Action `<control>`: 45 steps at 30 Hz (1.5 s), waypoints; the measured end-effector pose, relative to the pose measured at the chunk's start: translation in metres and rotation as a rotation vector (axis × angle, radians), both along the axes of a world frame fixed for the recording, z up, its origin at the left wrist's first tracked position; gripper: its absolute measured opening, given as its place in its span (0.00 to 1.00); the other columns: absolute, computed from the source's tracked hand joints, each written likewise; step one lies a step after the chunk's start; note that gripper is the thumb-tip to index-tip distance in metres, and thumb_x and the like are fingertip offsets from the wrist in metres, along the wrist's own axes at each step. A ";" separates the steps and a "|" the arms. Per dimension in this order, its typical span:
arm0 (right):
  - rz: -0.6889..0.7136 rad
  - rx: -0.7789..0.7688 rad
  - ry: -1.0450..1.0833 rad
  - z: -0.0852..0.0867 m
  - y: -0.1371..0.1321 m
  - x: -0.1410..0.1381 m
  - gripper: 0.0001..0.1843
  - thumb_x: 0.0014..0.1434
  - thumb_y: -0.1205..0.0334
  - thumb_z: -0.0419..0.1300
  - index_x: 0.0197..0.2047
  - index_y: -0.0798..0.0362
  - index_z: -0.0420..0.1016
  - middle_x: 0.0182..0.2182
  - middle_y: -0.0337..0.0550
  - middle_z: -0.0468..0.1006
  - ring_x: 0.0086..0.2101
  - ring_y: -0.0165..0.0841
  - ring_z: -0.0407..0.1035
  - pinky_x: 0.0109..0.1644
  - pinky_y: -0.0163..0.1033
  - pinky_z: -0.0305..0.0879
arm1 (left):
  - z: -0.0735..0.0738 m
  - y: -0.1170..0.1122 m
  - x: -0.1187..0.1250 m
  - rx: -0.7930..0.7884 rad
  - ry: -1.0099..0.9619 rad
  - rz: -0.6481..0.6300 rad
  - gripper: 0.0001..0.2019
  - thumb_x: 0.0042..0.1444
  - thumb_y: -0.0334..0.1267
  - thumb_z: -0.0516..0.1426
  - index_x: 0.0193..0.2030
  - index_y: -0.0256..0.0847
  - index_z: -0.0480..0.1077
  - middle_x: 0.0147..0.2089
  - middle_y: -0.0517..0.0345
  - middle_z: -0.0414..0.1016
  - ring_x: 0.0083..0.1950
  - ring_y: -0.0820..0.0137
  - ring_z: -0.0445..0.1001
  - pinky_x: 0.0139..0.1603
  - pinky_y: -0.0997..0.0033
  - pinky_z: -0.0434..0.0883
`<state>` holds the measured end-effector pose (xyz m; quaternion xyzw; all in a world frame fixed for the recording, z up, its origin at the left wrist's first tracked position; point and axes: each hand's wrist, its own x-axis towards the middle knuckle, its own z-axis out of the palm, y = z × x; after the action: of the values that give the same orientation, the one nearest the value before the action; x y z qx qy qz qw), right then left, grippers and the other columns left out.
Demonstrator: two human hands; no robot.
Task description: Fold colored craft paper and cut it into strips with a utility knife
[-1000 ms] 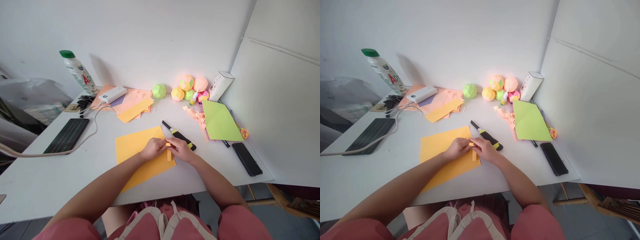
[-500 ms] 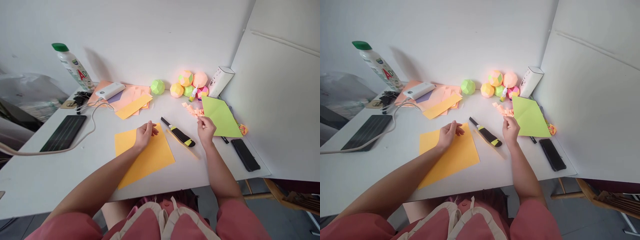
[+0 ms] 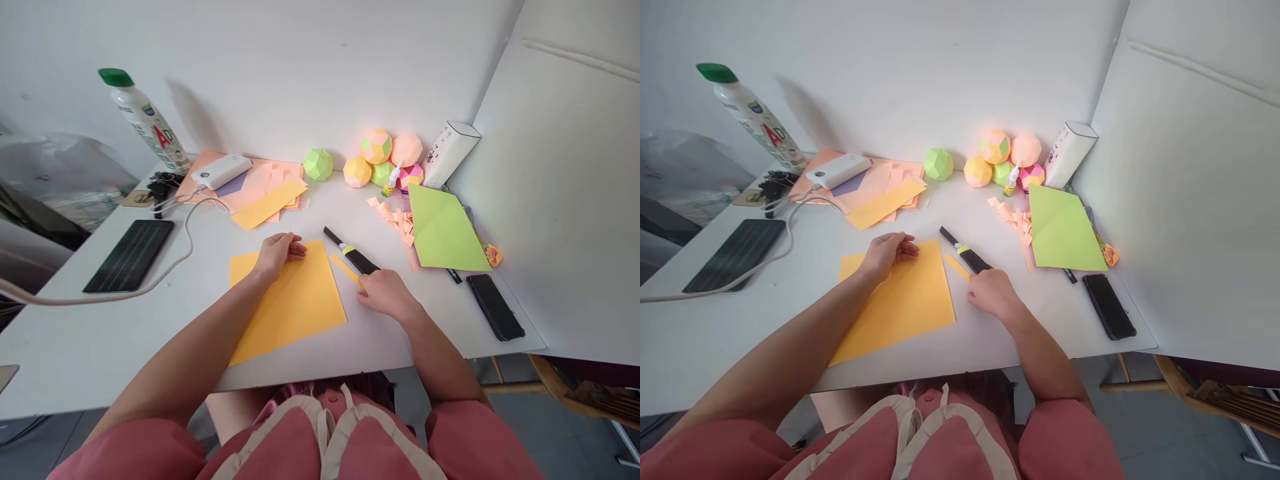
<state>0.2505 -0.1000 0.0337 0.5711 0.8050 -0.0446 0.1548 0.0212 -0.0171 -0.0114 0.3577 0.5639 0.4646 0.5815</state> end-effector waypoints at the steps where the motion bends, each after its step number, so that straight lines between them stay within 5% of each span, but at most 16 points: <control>1: -0.007 -0.002 -0.002 -0.003 0.001 -0.001 0.07 0.58 0.66 0.54 0.34 0.56 0.74 0.26 0.46 0.77 0.26 0.34 0.70 0.27 0.36 0.50 | 0.000 0.000 0.000 0.000 0.009 -0.006 0.09 0.57 0.37 0.53 0.32 0.34 0.71 0.25 0.54 0.76 0.27 0.70 0.76 0.35 0.66 0.76; 8: -0.070 0.007 0.000 -0.014 0.006 -0.005 0.10 0.59 0.73 0.51 0.38 0.57 0.74 0.28 0.48 0.78 0.26 0.34 0.71 0.28 0.36 0.52 | -0.003 -0.001 0.001 0.011 0.082 -0.036 0.09 0.57 0.37 0.53 0.32 0.36 0.72 0.25 0.55 0.76 0.28 0.71 0.76 0.36 0.67 0.77; 18: -0.138 0.208 0.107 -0.017 0.012 0.001 0.14 0.62 0.67 0.48 0.38 0.53 0.75 0.27 0.43 0.78 0.28 0.32 0.70 0.29 0.35 0.52 | -0.009 0.000 0.001 0.085 0.195 -0.115 0.11 0.52 0.42 0.54 0.34 0.37 0.71 0.29 0.53 0.78 0.31 0.69 0.77 0.38 0.67 0.77; 23: -0.451 0.657 0.256 -0.011 0.036 0.045 0.21 0.67 0.63 0.42 0.44 0.55 0.76 0.33 0.49 0.79 0.32 0.35 0.71 0.34 0.36 0.57 | -0.008 -0.006 0.006 0.178 0.367 -0.203 0.12 0.53 0.44 0.52 0.36 0.39 0.71 0.33 0.52 0.78 0.36 0.64 0.77 0.42 0.60 0.75; 28: -0.647 0.593 0.244 -0.020 0.058 0.074 0.19 0.61 0.67 0.49 0.51 0.60 0.73 0.40 0.56 0.79 0.37 0.41 0.72 0.36 0.39 0.61 | -0.006 -0.051 0.027 0.384 0.605 -0.395 0.09 0.47 0.44 0.61 0.31 0.42 0.74 0.47 0.48 0.77 0.57 0.50 0.69 0.60 0.49 0.63; 32: -0.481 0.632 0.373 -0.024 0.053 0.063 0.18 0.62 0.65 0.48 0.50 0.58 0.74 0.44 0.55 0.78 0.41 0.42 0.71 0.44 0.44 0.65 | -0.019 -0.094 0.042 0.735 1.216 -0.799 0.32 0.57 0.55 0.55 0.62 0.35 0.65 0.69 0.38 0.56 0.71 0.44 0.49 0.68 0.44 0.49; 38: 0.217 0.439 0.641 -0.043 0.034 0.020 0.17 0.64 0.67 0.47 0.46 0.52 0.76 0.50 0.50 0.76 0.53 0.37 0.66 0.57 0.46 0.65 | -0.013 -0.097 0.033 1.014 1.108 -1.276 0.41 0.56 0.64 0.52 0.70 0.43 0.53 0.74 0.46 0.44 0.74 0.47 0.37 0.70 0.43 0.41; 41: 0.388 0.350 0.587 -0.052 0.030 0.005 0.20 0.63 0.71 0.45 0.51 0.54 0.73 0.56 0.51 0.71 0.59 0.36 0.60 0.60 0.49 0.63 | 0.001 -0.102 0.019 1.013 1.097 -1.319 0.35 0.56 0.56 0.57 0.67 0.45 0.59 0.73 0.48 0.48 0.74 0.46 0.40 0.70 0.42 0.42; 45: 0.162 0.486 0.407 -0.054 0.033 0.005 0.22 0.61 0.71 0.49 0.58 0.58 0.67 0.61 0.57 0.62 0.64 0.45 0.49 0.62 0.54 0.57 | 0.007 -0.131 0.005 0.907 1.218 -1.183 0.30 0.59 0.48 0.54 0.68 0.46 0.58 0.72 0.47 0.52 0.73 0.48 0.47 0.69 0.44 0.49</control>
<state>0.2550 -0.0674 -0.0200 0.5049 0.8492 0.0482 -0.1472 0.0259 -0.1477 -0.0046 0.9549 0.2641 0.0047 0.1356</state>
